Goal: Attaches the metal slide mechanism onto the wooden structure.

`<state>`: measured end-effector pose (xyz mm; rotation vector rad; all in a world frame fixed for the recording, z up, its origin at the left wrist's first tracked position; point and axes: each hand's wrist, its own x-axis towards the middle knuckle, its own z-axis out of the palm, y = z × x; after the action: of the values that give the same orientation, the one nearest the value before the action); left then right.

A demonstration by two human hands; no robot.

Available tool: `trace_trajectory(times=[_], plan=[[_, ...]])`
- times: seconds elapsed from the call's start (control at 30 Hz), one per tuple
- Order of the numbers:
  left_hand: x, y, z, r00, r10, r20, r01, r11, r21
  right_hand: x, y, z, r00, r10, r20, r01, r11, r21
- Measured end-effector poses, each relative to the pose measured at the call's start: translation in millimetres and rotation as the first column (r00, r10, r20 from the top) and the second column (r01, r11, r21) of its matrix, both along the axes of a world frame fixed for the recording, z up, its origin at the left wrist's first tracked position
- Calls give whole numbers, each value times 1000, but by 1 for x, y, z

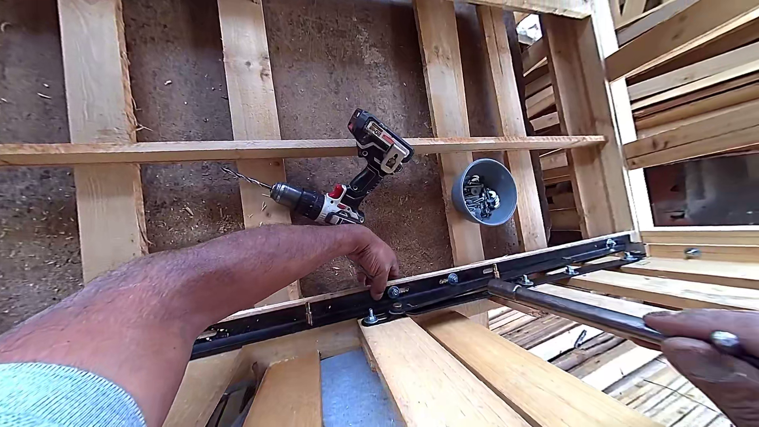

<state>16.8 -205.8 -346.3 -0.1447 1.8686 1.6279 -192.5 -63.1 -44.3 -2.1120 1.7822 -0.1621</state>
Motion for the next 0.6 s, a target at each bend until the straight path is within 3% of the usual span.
trace_trajectory(times=[0.07,0.17,0.37,0.6], plan=[[-2,0,5,999,22,48,-21,999,-32,15,-23,9,982,162,-99,-140,970,200],[-2,-1,4,996,44,77,-46,999,21,34,-56,-1,910,398,-118,-319,853,413],[-1,-4,3,990,89,109,-95,994,45,42,-72,-81,633,760,-147,-677,635,372],[4,-3,2,988,122,94,-124,992,15,47,-73,-114,468,879,-92,-796,464,387]])
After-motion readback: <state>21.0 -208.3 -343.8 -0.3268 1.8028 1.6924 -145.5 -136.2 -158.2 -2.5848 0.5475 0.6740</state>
